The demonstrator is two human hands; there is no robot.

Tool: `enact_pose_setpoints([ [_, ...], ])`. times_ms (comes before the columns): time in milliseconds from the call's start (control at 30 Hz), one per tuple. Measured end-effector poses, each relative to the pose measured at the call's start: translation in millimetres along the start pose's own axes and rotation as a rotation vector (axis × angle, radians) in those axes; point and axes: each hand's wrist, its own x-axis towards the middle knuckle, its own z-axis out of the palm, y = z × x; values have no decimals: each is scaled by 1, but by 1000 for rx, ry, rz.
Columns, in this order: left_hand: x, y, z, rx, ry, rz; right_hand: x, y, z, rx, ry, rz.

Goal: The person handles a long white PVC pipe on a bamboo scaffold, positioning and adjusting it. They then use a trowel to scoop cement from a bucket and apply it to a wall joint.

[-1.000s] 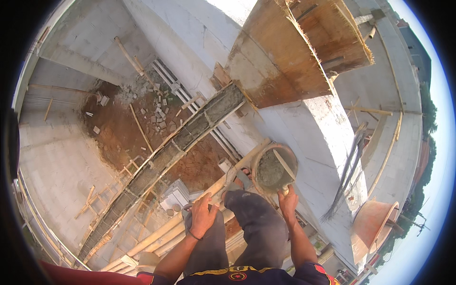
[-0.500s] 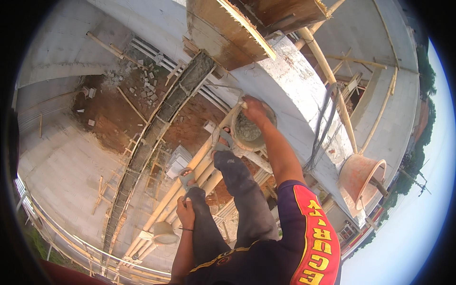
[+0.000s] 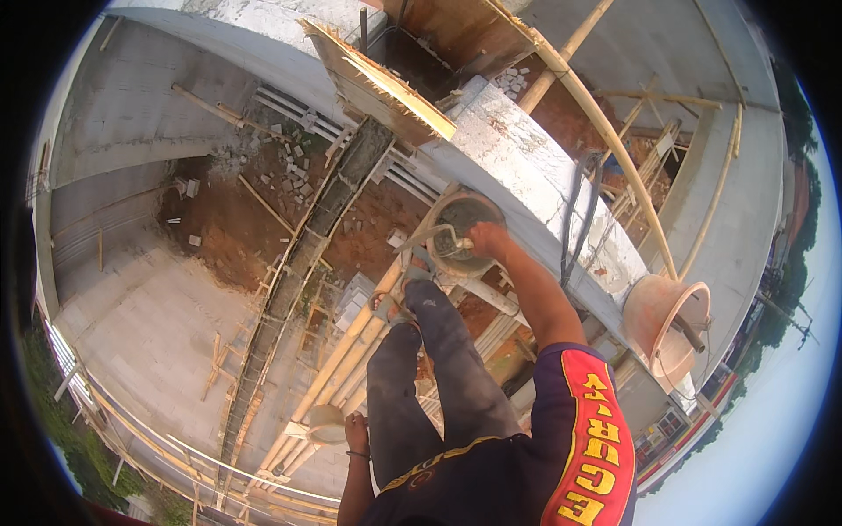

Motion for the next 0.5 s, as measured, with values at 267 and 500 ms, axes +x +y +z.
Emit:
enact_pose_setpoints([
  [267,-21,-27,-27,-50,-197,-50,-71,-71,-9,62,49,60],
  [500,-37,1,-44,-124,-136,-100,-187,-179,-67,434,457,60],
])
